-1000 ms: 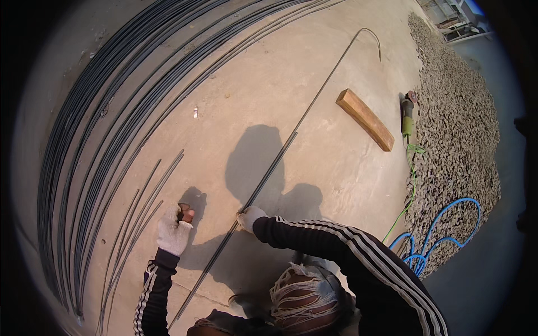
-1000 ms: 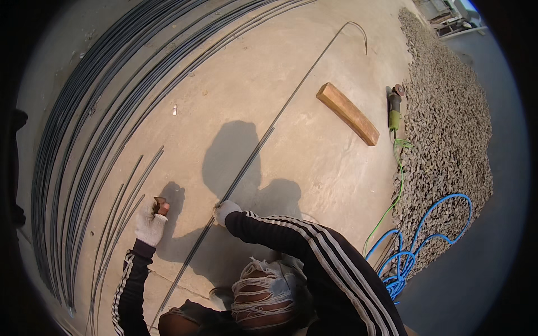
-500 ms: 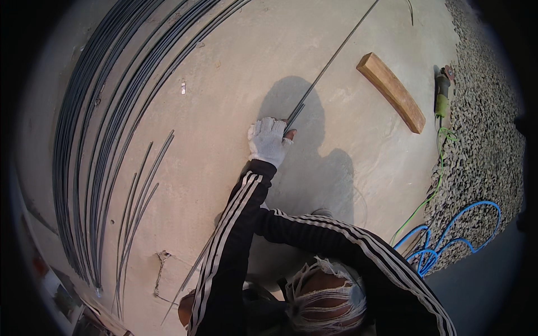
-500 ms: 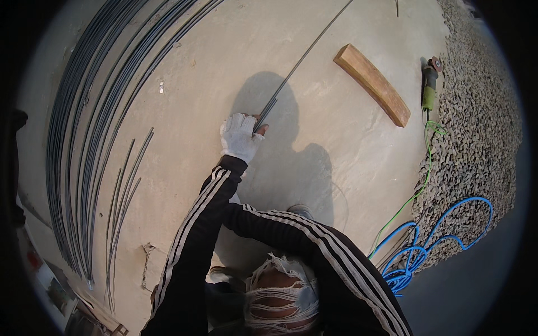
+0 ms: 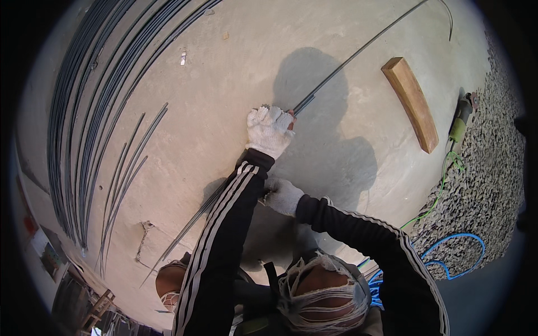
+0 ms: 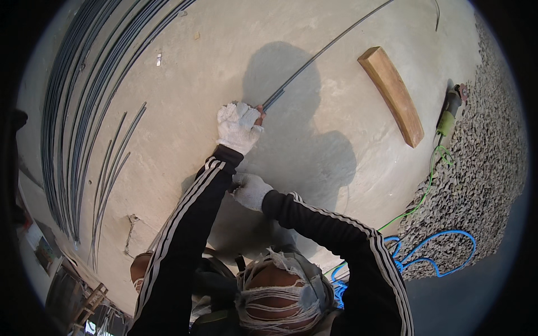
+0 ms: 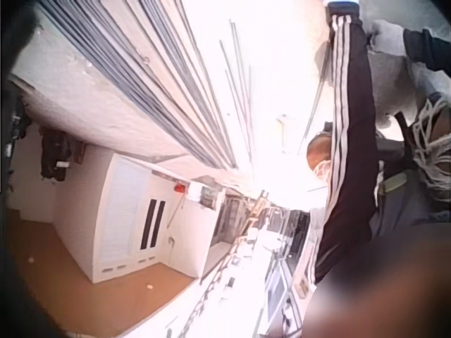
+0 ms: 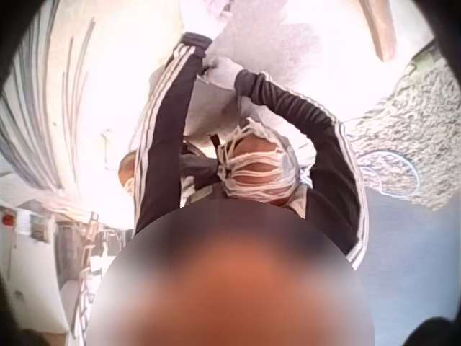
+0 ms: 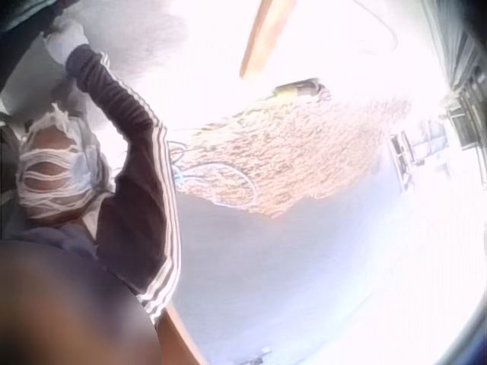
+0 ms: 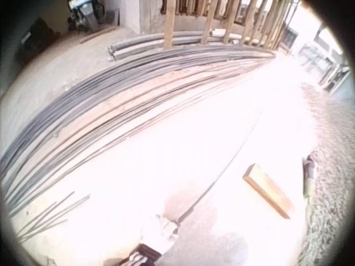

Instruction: The person bends long metal rods into curved shapes using a wooden block as a fulcrum on a concrete floor. They repeatedly pick up rods, position them over the block, and apply force to create consistent bends, then place the bent rods aside.

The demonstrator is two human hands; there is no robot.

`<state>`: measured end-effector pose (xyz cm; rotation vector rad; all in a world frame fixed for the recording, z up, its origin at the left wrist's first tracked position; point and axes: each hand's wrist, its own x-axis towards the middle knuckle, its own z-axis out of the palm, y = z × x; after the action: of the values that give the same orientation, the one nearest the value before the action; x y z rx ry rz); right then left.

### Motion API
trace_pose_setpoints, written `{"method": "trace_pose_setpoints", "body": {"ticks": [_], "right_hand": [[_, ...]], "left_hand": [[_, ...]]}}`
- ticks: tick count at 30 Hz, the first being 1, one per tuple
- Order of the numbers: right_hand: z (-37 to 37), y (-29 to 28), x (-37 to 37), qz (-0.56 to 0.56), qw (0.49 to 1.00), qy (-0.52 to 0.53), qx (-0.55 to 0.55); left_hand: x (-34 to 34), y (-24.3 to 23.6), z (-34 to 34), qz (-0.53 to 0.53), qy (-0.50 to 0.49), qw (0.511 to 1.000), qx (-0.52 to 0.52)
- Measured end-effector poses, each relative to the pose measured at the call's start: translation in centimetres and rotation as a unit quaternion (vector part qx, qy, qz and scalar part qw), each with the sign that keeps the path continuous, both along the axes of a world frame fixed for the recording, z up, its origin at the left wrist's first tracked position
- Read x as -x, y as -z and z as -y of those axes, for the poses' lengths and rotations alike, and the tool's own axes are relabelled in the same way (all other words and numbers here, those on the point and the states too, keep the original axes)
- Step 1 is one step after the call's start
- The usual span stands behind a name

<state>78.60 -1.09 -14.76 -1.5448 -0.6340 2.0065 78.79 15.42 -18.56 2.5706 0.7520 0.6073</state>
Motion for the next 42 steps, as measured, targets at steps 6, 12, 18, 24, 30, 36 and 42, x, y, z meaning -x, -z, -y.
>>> {"method": "trace_pose_setpoints", "body": {"ticks": [6, 12, 18, 24, 30, 36, 42], "right_hand": [[-0.8, -3.7, -13.6, 0.010, 0.936, 0.352, 0.019], [-5.5, -1.3, -19.2, 0.306, 0.900, 0.279, -0.138], [-6.9, -0.4, -21.2, 0.480, 0.818, 0.096, -0.301], [-7.2, -0.1, -20.2, 0.469, 0.829, 0.135, -0.274], [-7.7, 0.6, -20.7, 0.509, 0.788, 0.096, -0.332], [-8.0, 0.9, -20.1, 0.515, 0.790, 0.112, -0.314], [-7.9, 0.9, -20.0, 0.530, 0.784, 0.095, -0.308]], "left_hand": [[-0.1, -0.3, -0.2, -0.015, 0.000, 1.000, -0.011], [0.0, -0.1, -0.3, 0.014, 0.004, 1.000, -0.004], [0.1, -0.1, -0.2, 0.001, -0.001, 1.000, 0.005], [0.0, -0.3, -0.3, -0.028, 0.007, 0.999, 0.017], [0.1, -0.1, -0.4, -0.035, 0.016, 0.999, 0.026], [0.2, -0.1, -0.3, -0.002, -0.001, 1.000, 0.026], [0.2, -0.2, -0.5, -0.035, 0.017, 0.999, 0.017]]}}
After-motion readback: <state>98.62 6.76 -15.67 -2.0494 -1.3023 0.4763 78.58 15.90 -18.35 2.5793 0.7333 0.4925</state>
